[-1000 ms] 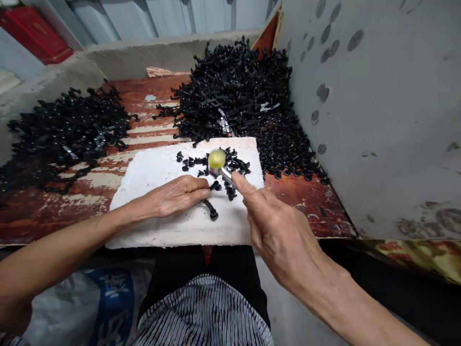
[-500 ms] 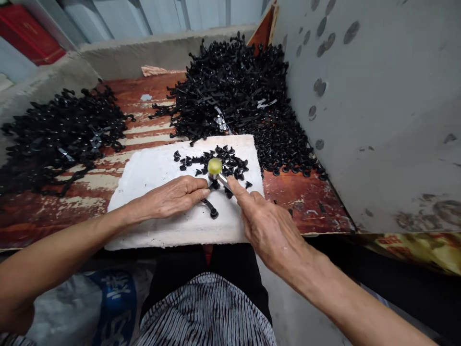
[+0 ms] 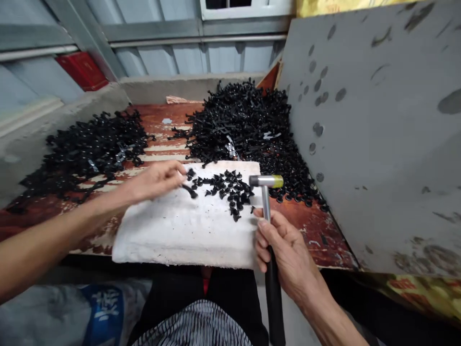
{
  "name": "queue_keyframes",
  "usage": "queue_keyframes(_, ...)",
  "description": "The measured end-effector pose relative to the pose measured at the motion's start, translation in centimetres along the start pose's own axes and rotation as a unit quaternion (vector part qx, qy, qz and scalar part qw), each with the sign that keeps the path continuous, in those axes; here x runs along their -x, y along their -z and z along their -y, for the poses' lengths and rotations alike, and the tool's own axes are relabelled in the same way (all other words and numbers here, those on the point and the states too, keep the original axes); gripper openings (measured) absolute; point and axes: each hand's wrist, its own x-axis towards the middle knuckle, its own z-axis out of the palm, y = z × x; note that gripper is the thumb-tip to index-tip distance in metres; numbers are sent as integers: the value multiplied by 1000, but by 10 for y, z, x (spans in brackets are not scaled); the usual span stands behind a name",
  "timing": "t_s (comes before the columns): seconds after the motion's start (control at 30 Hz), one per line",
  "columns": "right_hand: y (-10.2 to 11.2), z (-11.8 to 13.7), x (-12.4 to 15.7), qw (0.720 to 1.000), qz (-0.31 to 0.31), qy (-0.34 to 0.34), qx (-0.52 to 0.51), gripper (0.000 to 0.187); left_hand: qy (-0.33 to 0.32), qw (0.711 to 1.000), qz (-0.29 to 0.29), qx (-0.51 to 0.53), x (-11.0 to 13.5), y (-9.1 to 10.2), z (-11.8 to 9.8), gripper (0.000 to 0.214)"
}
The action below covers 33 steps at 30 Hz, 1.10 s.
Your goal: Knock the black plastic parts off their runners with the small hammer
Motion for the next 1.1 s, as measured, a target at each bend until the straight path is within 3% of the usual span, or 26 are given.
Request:
queue_keyframes(0.07, -3, -5, -2, 995, -13, -43, -91, 37, 41, 988, -134, -66, -5, 46, 14, 32)
queue_keyframes(0.13, -6, -9, -4, 988, -21, -61, -141, 36, 83, 939, -299, -148, -11, 85, 27, 30)
queue_keyframes(0.2, -7, -11, -6, 983, -32, -58, -172, 35, 58, 883, -413, -216, -18, 102, 36, 32)
queue_keyframes(0.23, -7, -12, -7, 981, -41, -52, -182, 35, 31, 872, -432, -229, -21, 99, 38, 34)
queue_keyframes(0.3, -7, -14, -8, 979, -56, -44, -193, 37, -36, 891, -380, -245, -26, 72, 34, 34)
queue_keyframes(0.33, -7, -15, -9, 978, -62, -40, -194, 37, -75, 916, -298, -258, -27, 50, 29, 35)
queue_keyframes(0.4, -9, -16, -9, 978, -76, -34, -193, 37, -138, 938, -190, -255, -26, 0, 14, 37)
queue_keyframes(0.5, -13, -18, -8, 976, -98, -26, -195, 36, -227, 930, -78, -277, -24, -60, -7, 48)
queue_keyframes(0.57, -16, -19, -7, 974, -109, -17, -197, 36, -252, 925, -39, -283, -26, -80, -15, 51)
queue_keyframes(0.73, -15, -21, -7, 973, -107, -4, -204, 36, -242, 924, -4, -295, -24, -81, -5, 60)
queue_keyframes(0.93, -13, -20, -8, 973, -108, -12, -206, 38, -216, 927, 3, -306, 11, -70, 16, 63)
queue_keyframes(1.1, -15, -18, -9, 972, -129, -19, -195, 47, -197, 930, -15, -309, 30, -71, 31, 59)
